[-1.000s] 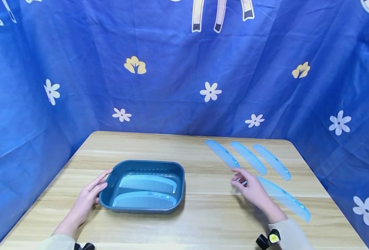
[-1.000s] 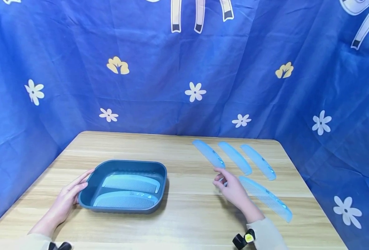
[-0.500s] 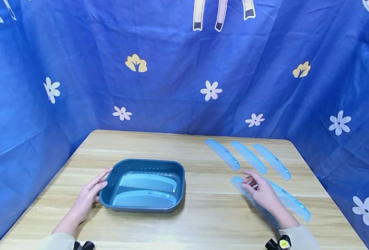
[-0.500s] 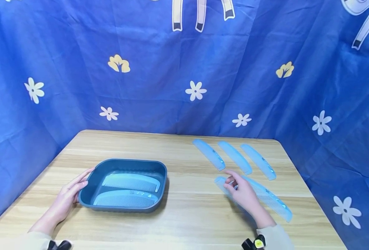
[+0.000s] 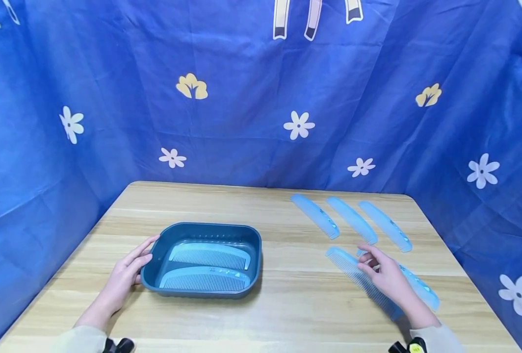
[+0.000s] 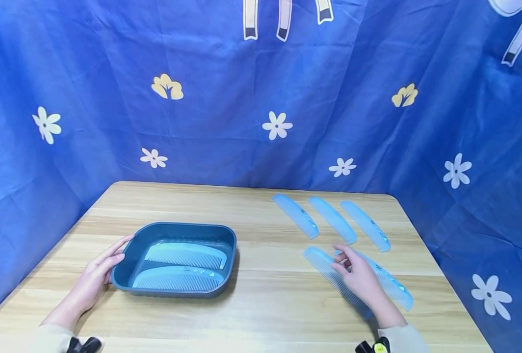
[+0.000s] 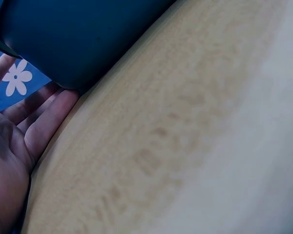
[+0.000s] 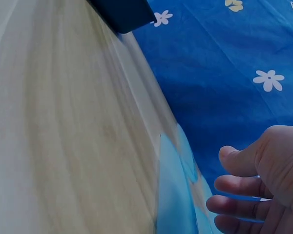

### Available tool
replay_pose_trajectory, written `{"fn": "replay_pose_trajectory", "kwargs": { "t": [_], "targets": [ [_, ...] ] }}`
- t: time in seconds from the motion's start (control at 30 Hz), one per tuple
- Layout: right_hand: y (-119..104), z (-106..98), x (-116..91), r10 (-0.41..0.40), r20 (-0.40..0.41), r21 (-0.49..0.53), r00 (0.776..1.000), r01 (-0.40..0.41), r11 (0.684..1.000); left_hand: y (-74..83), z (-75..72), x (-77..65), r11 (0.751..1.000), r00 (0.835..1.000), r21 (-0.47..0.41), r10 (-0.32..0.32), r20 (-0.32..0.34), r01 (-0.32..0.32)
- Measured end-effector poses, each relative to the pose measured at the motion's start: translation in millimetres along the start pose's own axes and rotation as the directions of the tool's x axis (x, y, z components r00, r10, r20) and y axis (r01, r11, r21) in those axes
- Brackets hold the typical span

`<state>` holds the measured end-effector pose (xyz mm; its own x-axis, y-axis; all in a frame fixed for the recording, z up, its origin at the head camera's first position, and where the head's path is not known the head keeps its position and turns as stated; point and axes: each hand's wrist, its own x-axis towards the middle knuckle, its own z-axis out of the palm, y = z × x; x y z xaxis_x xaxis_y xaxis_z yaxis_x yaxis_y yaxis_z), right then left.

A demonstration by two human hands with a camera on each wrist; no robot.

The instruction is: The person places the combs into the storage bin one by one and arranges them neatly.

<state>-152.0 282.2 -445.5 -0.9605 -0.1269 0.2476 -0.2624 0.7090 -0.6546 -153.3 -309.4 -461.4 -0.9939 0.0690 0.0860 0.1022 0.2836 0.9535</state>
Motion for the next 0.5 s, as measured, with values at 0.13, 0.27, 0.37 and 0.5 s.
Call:
{"fn": "replay_pose_trajectory", "kwargs": {
  "t": [0.13, 0.27, 0.37, 0.5],
  "targets": [
    [5, -1, -5, -0.004, 0.000, -0.045, 1.000, 0.004, 0.999, -0.1, -0.7, 1.0, 1.000, 1.000, -0.003, 0.003, 0.006, -0.003],
    [9, -2, -9, -0.002, 0.001, -0.085, 1.000, 0.002, 0.996, -0.8, 0.5, 1.5, 1.000, 1.000, -0.010, 0.002, 0.008, -0.002],
    [10, -3, -11, 0.010, 0.009, -0.105, 1.000, -0.009, 0.994, -0.7, 1.0, 1.7, 1.000, 1.000, -0.012, 0.001, 0.008, -0.001],
    [8, -5, -12, 0.024, 0.014, -0.156, 1.000, -0.021, 0.987, -0.2, 1.2, 1.3, 1.000, 1.000, -0.009, 0.006, 0.004, -0.006]
  ]
}}
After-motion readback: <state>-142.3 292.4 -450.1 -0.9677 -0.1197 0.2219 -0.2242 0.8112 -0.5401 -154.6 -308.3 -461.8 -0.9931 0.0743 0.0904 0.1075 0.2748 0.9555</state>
